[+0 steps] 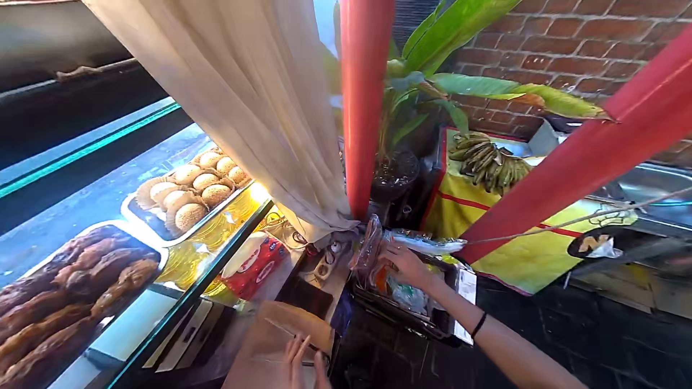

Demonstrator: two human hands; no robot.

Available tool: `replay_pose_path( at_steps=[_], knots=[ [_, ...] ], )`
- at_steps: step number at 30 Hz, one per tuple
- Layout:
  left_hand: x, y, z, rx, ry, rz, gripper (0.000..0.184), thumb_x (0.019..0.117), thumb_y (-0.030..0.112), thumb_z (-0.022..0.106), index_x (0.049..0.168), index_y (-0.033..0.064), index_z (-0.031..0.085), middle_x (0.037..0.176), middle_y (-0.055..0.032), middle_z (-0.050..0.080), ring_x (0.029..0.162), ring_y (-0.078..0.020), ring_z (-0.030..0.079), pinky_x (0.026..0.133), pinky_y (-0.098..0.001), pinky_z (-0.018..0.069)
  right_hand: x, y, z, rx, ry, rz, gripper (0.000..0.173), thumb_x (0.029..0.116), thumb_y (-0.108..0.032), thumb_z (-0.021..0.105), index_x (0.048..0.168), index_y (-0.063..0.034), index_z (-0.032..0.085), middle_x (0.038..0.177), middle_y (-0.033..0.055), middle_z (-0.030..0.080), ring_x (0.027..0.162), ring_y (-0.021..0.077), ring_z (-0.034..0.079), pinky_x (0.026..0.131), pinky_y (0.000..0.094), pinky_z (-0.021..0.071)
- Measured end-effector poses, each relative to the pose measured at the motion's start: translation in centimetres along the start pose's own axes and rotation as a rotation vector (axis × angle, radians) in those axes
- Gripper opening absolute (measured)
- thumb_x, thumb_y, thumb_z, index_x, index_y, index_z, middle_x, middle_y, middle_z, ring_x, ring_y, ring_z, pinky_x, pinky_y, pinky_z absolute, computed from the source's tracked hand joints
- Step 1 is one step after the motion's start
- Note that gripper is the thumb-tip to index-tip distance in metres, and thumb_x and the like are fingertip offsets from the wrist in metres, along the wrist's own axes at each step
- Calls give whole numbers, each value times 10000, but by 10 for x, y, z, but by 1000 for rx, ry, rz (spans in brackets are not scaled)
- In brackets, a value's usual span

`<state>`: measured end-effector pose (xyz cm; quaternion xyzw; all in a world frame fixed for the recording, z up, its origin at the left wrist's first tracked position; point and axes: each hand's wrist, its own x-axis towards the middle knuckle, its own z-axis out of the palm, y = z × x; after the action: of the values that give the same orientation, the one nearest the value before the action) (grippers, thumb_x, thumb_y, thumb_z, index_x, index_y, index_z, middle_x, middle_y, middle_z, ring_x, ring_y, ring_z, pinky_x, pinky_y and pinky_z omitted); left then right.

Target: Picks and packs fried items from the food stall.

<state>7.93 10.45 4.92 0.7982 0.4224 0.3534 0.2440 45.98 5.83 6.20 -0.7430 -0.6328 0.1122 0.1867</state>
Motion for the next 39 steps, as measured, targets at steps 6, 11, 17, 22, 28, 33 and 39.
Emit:
replay_pose_path(
  at_steps=[6,11,17,22,28,33,39],
  knots=[
    [105,110,92,-402,-420,-100,446,957,341,690,1269,23,668,1201,-136,703,1096,-215,695,963,-409,579,-44,16,-5,-31,333,-220,133,1011,-208,645,1019,-127,750,1132,72,722,1141,229,676,1054,429,533],
    [123,122,164,-319,-810,-160,401,904,387,740,1128,54,740,1062,-133,735,974,-243,706,908,-443,561,-75,26,-11,-14,446,-161,101,1009,-175,634,1025,-115,714,1068,67,736,1075,181,708,978,340,580],
    [127,106,175,-394,-359,-353,239,972,179,663,1036,-49,693,898,-140,724,817,-229,713,797,-419,591,-85,8,-58,-103,-76,42,184,954,-286,688,952,-124,776,926,59,766,1014,301,701,1031,574,452],
    [120,125,176,-466,-474,-427,251,1022,152,583,1145,-63,619,935,-164,688,801,-236,682,774,-408,574,-10,-29,-58,-17,-338,5,249,1012,-33,526,1183,3,703,1166,207,705,1146,379,671,1009,507,535],
    [119,113,164,-491,-444,-493,241,1019,151,580,1134,-55,632,926,-163,695,815,-232,687,784,-405,572,24,-17,-17,-260,-703,1,190,942,99,552,1064,103,697,1126,306,690,1118,504,646,979,668,486],
    [125,102,168,-590,-438,-521,221,991,146,627,1110,-38,659,998,-154,718,892,-216,714,850,-385,584,34,-22,-24,-327,-727,-79,180,911,64,618,1058,50,721,1154,239,709,1175,444,645,958,628,520],
    [141,77,146,-778,-582,-491,441,1080,374,457,1189,17,694,1082,-125,724,971,-197,692,904,-418,557,55,-52,-136,-36,-358,-103,134,854,-157,780,913,-53,721,931,132,716,968,357,683,884,603,541]
  ],
)
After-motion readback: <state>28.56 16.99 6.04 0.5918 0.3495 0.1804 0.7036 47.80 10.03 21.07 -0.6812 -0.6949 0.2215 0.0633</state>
